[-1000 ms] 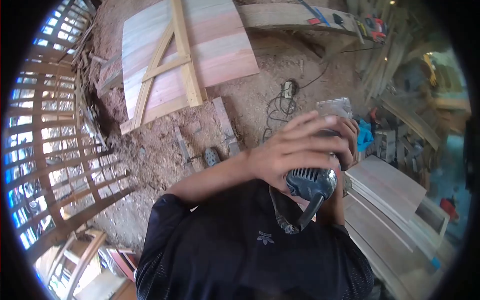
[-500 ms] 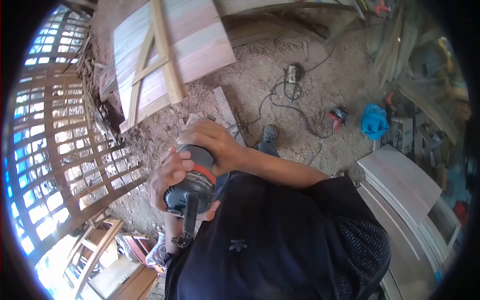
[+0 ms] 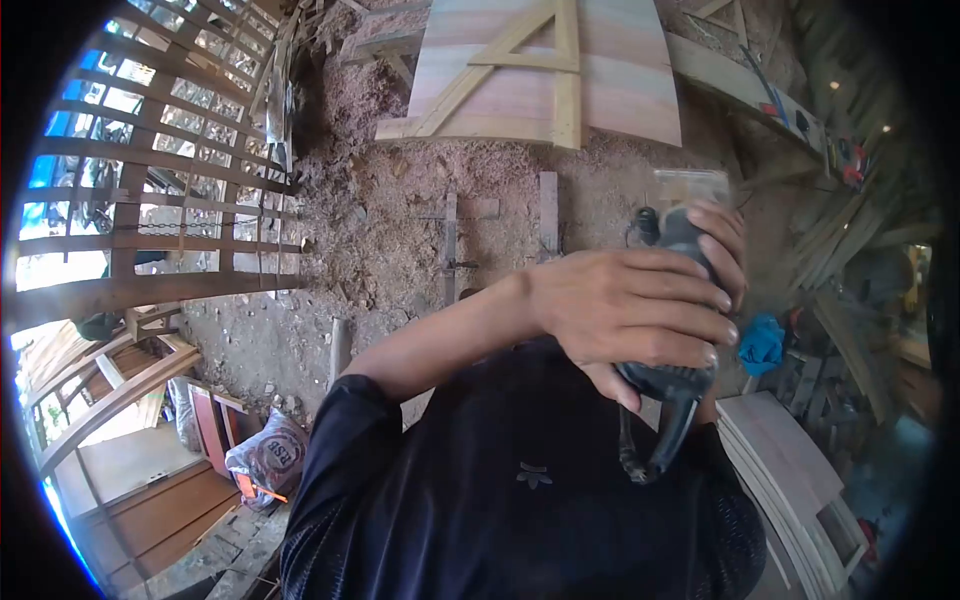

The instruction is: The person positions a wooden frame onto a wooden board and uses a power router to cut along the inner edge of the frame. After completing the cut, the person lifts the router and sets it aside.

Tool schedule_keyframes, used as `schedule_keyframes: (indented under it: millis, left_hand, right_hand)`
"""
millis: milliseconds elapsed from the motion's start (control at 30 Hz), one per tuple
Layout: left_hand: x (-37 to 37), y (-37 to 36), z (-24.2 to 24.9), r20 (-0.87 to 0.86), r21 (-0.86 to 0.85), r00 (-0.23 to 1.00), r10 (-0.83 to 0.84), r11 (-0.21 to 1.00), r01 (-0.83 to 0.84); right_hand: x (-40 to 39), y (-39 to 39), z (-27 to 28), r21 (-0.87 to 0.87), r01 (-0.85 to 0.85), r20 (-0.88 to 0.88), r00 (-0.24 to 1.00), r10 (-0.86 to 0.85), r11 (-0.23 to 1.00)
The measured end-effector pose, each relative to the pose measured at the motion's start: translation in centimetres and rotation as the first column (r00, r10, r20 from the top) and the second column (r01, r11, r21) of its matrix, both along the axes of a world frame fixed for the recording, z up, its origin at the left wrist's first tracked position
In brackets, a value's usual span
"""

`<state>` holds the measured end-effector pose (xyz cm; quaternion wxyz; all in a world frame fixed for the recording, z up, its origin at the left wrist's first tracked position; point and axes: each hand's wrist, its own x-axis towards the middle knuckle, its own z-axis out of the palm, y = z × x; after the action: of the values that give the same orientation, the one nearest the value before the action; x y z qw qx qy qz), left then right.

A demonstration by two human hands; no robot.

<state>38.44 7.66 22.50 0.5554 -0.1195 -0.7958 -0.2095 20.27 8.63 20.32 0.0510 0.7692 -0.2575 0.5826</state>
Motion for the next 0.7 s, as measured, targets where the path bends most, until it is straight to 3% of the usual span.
schedule_keyframes:
  millis: [100,300,367,400,467,533,567,633,667,700]
  left_hand:
    - [1.9,1.2,1.1,-0.076,0.002,0.992,-0.104,0.994,0.105]
    - [4.0,1.0,2.1,-0.141,0.108,0.971,-0.194,0.972,0.21]
    - [6.1,-2.2,2.5,-0.038,-0.028,0.989,-0.144,0.989,0.143]
    - [7.4,-5.1,2.0,0.024,-0.014,0.991,-0.132,0.991,0.132]
    - [9.4,-7.6,1.7,0.082,-0.001,0.988,-0.133,0.991,0.133]
    - [10.2,-8.8,2.4,0.181,-0.107,0.93,0.32,0.946,-0.305]
    - [9.4,-9.0,3.0,0.179,-0.113,0.933,0.312,0.949,-0.296]
    - [6.6,-8.1,4.0,0.117,-0.112,0.99,0.083,0.991,-0.07]
    - [5.1,-7.6,4.1,0.122,-0.113,0.99,0.069,0.992,-0.055]
    - [3.4,-6.9,4.0,-0.009,-0.062,1.0,0.012,0.998,-0.013]
  right_hand:
    - [2.9,1.6,-0.4,-0.079,0.076,0.103,0.992,-0.068,0.994]
    - [2.8,2.7,-0.5,0.007,0.266,-0.025,0.964,-0.265,0.964]
    - [1.7,3.7,-0.4,0.06,0.345,-0.082,0.937,-0.34,0.937]
    - [1.8,3.2,0.8,0.065,0.363,-0.097,0.929,-0.357,0.929]
    - [3.0,0.5,4.6,-0.319,0.346,-0.177,0.893,-0.414,0.882]
    - [1.4,-0.4,6.2,-0.364,0.354,-0.217,0.867,-0.448,0.862]
    - [0.7,-0.9,6.8,-0.405,0.35,-0.252,0.845,-0.472,0.844]
    - [0.4,-1.7,7.7,-0.374,0.359,-0.231,0.857,-0.461,0.855]
    - [0.2,-2.2,7.8,-0.347,0.359,-0.21,0.871,-0.444,0.867]
    - [-0.2,-2.9,7.5,-0.313,0.326,-0.152,0.91,-0.386,0.892]
